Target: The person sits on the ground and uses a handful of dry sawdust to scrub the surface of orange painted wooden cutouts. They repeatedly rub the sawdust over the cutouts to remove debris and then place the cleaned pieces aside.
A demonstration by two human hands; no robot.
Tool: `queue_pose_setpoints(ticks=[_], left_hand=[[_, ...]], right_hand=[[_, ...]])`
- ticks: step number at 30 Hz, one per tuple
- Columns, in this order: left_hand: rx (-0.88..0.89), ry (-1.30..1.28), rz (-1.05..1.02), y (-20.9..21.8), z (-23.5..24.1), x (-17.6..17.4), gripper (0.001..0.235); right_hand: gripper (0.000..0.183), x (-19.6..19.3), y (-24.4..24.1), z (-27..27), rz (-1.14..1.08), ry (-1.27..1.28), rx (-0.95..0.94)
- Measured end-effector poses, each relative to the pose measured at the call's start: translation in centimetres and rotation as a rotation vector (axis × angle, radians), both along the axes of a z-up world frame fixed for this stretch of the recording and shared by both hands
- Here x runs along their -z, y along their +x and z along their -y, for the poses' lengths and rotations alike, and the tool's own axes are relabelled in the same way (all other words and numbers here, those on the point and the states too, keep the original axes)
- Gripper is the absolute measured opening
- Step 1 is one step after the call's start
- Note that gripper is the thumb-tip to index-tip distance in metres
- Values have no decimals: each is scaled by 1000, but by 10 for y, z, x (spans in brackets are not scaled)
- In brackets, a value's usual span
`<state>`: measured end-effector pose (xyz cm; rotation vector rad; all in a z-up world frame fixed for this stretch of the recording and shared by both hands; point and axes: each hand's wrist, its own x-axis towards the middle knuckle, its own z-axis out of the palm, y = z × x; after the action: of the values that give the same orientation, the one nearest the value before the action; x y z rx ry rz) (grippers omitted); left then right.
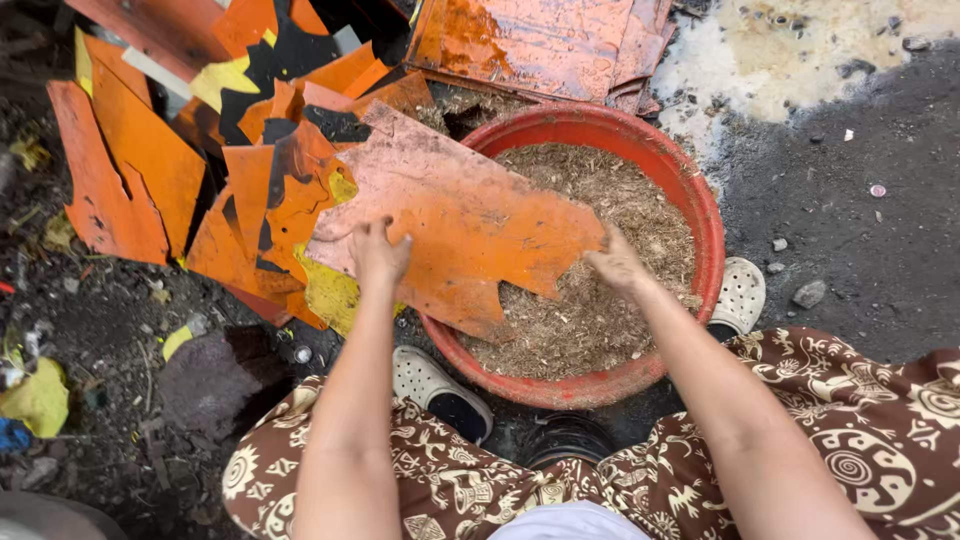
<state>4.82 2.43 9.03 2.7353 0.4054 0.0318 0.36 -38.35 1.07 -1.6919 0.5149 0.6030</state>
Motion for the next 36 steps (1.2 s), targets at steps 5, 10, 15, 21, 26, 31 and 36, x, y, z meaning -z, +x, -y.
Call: queue_pose_setpoints(ticks=[5,10,15,21,26,31,36], left_hand=[[-642,-207,-28,-51,-10,99,89],[-888,-1398,90,-51,-43,132,53],[-646,-1291,222,-29,-23,63,38],[-349,-630,367,7,57,-71,27],[-186,-724,258,17,122,-146,32],[-113,-718,414,17,91,-145,36],[-314,-519,589,-10,15,-56,35]], right_hand=[[79,-13,3,-30,206,-420,-372],[89,-38,-30,-64,260,-678,-719],[105,-97,-62,-116,429,-714,-991],[90,-127,-59,-126,914,-658,-617],[30,-172,7,-83,718,-891,-487],[15,-228,74,-16,858,-923,-559],[16,-255,138,-4,1275,-947,-619]])
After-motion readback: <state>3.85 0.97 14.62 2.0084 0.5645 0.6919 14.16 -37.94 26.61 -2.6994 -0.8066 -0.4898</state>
